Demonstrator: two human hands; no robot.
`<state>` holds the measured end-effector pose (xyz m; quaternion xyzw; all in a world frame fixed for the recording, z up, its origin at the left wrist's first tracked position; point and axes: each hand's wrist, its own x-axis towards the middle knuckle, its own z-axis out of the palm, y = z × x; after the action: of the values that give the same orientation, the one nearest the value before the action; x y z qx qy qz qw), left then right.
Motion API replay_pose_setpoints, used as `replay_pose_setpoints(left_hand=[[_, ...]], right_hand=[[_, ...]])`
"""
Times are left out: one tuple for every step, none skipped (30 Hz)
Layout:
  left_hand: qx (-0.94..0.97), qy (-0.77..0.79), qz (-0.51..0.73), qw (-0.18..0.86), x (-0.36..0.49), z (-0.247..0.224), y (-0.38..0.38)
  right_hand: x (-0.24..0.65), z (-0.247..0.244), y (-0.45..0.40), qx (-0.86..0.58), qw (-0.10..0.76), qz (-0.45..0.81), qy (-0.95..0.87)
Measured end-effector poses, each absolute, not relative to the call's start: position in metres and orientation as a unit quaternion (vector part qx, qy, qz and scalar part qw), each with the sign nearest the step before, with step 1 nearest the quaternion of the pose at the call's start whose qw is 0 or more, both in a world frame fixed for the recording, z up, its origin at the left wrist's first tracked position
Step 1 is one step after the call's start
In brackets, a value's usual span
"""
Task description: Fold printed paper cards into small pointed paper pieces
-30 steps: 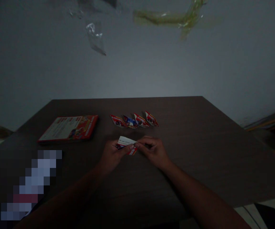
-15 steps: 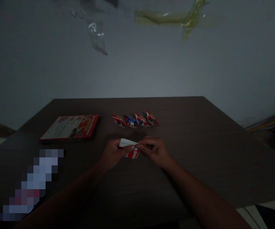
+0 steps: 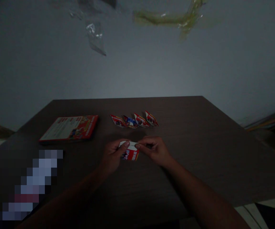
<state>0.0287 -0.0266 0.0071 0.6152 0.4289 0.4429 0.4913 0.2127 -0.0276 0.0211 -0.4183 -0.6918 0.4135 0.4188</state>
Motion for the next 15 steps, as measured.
replay_pose_setpoints(left_hand=[[0.616,0.432,0.443,0.488,0.0289,0.0074,-0.0271],[0.618,0.433,0.443,0.484,0.0290,0.0081,-0.0277],[0.620,0.433,0.445,0.480,0.0291,0.0090,-0.0281],[0.621,0.433,0.449,0.475,0.0290,0.0100,-0.0283],[0.620,0.432,0.456,0.470,0.0288,0.0109,-0.0282],[0.617,0.432,0.465,0.465,0.0284,0.0116,-0.0279],[0.613,0.435,0.473,0.460,0.0280,0.0121,-0.0273],[0.608,0.439,0.479,0.456,0.0274,0.0124,-0.0267],[0.604,0.446,0.481,0.452,0.0269,0.0125,-0.0261],[0.603,0.455,0.479,0.447,0.0266,0.0124,-0.0256],[0.603,0.464,0.476,0.440,0.0264,0.0122,-0.0252],[0.604,0.472,0.474,0.433,0.0265,0.0118,-0.0250],[0.604,0.478,0.474,0.426,0.0268,0.0115,-0.0250],[0.603,0.482,0.477,0.419,0.0273,0.0113,-0.0251],[0.603,0.484,0.480,0.415,0.0278,0.0112,-0.0253]], right_hand=[[0.2130,0.0208,-0.0274,-0.418,0.421,0.417,-0.689],[0.2133,0.0207,-0.0273,-0.417,0.423,0.421,-0.686],[0.2135,0.0206,-0.0273,-0.416,0.424,0.425,-0.683],[0.2136,0.0206,-0.0273,-0.416,0.424,0.429,-0.681],[0.2137,0.0206,-0.0273,-0.418,0.425,0.431,-0.677],[0.2136,0.0206,-0.0274,-0.421,0.427,0.433,-0.673],[0.2135,0.0205,-0.0275,-0.423,0.428,0.435,-0.670],[0.2133,0.0201,-0.0276,-0.425,0.429,0.438,-0.667],[0.2131,0.0197,-0.0276,-0.426,0.430,0.440,-0.664],[0.2129,0.0191,-0.0276,-0.426,0.431,0.442,-0.661],[0.2128,0.0186,-0.0275,-0.426,0.431,0.444,-0.660],[0.2127,0.0181,-0.0274,-0.427,0.430,0.446,-0.659],[0.2127,0.0178,-0.0272,-0.430,0.430,0.447,-0.657],[0.2127,0.0177,-0.0270,-0.432,0.429,0.447,-0.655],[0.2127,0.0179,-0.0268,-0.434,0.430,0.447,-0.654]])
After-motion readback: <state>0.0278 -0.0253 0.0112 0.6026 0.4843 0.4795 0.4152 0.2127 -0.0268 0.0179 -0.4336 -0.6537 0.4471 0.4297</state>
